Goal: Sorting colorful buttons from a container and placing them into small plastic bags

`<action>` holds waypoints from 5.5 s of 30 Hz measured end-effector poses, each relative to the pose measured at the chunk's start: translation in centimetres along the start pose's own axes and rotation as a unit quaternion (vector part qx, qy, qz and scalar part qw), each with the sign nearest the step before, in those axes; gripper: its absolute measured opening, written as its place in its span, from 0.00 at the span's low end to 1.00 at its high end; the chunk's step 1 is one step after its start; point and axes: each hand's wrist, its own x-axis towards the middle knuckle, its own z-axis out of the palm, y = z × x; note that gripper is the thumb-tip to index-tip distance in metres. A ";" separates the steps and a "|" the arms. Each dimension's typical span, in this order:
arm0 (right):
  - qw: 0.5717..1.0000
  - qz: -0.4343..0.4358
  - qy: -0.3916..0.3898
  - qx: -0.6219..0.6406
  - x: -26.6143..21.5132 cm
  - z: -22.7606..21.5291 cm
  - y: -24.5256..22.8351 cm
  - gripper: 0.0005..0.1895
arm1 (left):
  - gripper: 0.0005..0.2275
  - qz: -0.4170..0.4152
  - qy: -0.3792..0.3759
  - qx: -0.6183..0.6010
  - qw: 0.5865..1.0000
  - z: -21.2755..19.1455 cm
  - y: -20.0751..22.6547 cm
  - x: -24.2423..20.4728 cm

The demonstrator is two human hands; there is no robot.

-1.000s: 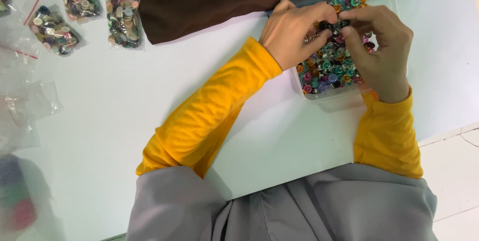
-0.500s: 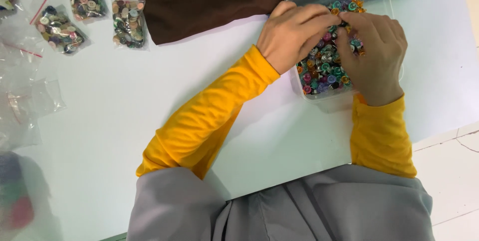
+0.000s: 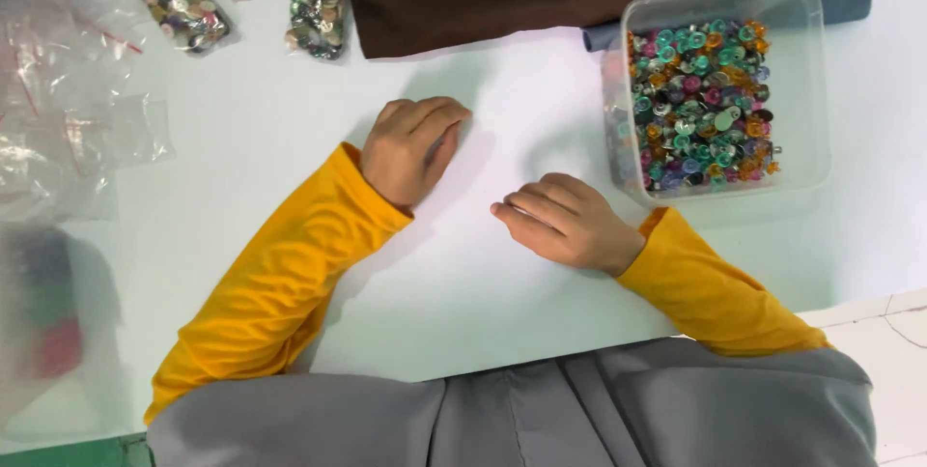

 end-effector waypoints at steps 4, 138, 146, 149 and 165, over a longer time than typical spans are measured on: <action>0.996 0.016 -0.082 -0.041 -2.3 4.5 1.5 0.05 | 0.07 -0.048 -0.024 0.030 0.998 -3.2 -2.5 -4.0; 0.982 0.137 -0.122 0.045 7.1 15.4 -1.3 0.06 | 0.05 -0.089 -0.065 0.050 0.993 -14.0 -9.0 -10.0; 0.974 0.157 -0.138 0.087 6.9 15.4 -0.9 0.12 | 0.06 -0.101 -0.062 0.078 0.990 -13.9 -8.2 -9.8; 0.973 0.157 -0.142 0.091 6.8 15.4 -0.9 0.15 | 0.07 -0.101 -0.072 0.076 0.989 -14.2 -7.9 -9.5; 0.974 0.166 -0.138 0.075 6.1 13.5 0.2 0.13 | 0.12 -0.079 -0.085 0.128 0.985 -13.7 -8.1 -10.1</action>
